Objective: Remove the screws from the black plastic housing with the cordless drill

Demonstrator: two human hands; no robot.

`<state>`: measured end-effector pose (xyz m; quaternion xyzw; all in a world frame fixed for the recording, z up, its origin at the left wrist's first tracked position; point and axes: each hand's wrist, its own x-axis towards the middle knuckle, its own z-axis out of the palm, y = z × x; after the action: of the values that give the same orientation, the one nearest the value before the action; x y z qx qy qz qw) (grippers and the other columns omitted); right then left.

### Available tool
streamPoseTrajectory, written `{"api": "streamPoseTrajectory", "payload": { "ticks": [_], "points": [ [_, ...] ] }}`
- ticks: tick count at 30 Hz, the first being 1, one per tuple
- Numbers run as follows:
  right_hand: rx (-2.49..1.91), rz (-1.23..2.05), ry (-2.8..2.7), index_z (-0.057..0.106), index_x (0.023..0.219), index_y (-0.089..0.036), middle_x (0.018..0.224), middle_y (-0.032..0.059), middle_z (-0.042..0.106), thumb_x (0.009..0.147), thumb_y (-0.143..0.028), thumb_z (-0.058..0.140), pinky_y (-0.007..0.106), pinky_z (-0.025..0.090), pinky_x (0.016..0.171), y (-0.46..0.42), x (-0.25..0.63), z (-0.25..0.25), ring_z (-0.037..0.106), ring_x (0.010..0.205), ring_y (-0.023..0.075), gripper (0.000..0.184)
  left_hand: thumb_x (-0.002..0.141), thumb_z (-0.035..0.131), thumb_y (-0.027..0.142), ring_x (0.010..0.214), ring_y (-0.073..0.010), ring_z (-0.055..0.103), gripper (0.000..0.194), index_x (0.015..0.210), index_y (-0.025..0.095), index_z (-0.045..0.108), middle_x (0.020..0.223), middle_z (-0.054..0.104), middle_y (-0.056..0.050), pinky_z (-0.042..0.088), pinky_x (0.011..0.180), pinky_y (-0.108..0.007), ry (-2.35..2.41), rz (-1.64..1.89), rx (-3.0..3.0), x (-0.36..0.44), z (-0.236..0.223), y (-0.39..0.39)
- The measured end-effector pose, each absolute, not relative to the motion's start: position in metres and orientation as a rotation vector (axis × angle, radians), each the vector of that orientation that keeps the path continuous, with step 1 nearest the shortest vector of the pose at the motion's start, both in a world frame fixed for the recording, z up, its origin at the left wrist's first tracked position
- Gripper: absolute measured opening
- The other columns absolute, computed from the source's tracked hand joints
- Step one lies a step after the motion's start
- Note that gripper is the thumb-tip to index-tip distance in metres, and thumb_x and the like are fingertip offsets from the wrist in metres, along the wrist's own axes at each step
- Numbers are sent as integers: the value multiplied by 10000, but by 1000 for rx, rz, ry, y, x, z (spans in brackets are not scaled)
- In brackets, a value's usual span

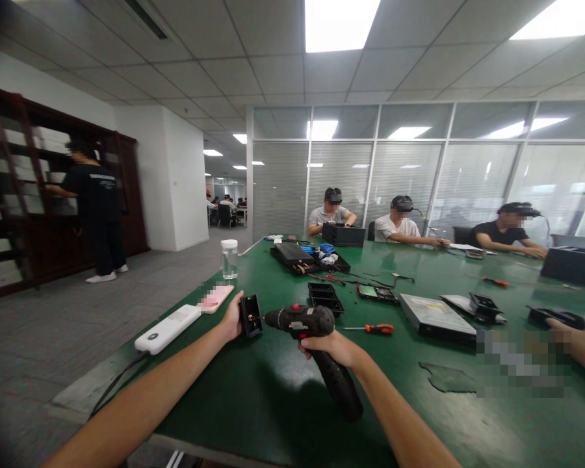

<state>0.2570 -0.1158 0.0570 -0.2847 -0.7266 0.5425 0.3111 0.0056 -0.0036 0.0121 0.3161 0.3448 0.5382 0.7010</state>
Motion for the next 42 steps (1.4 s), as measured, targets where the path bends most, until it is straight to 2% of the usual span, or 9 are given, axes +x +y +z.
{"api": "streamPoseTrajectory", "payload": {
  "ticks": [21, 27, 42],
  "points": [
    [-740, 1423, -1931, 506, 857, -83, 713, 51, 497, 681, -269, 486, 289, 391, 624, -116, 257, 57, 469, 646, 126, 257, 614, 428, 465, 426, -137, 474, 336, 639, 136, 491, 511, 487, -17, 388, 456, -279, 746, 1195, 717, 5, 11, -4],
    [-745, 1385, -1975, 520, 793, -81, 697, 49, 497, 691, -286, 471, 284, 376, 643, -116, 257, 57, 462, 640, 123, 234, 628, 425, 440, 409, -123, 463, 304, 615, 140, 476, 493, 475, -10, 380, 436, -257, 764, 1220, 726, 7, 10, -3],
    [-766, 1409, -1968, 517, 777, -81, 696, 49, 493, 679, -289, 483, 281, 377, 634, -118, 258, 60, 460, 635, 122, 232, 625, 424, 442, 398, -126, 455, 302, 600, 145, 471, 479, 469, -6, 377, 428, -265, 785, 1203, 716, 7, 10, -2]
  ]
}}
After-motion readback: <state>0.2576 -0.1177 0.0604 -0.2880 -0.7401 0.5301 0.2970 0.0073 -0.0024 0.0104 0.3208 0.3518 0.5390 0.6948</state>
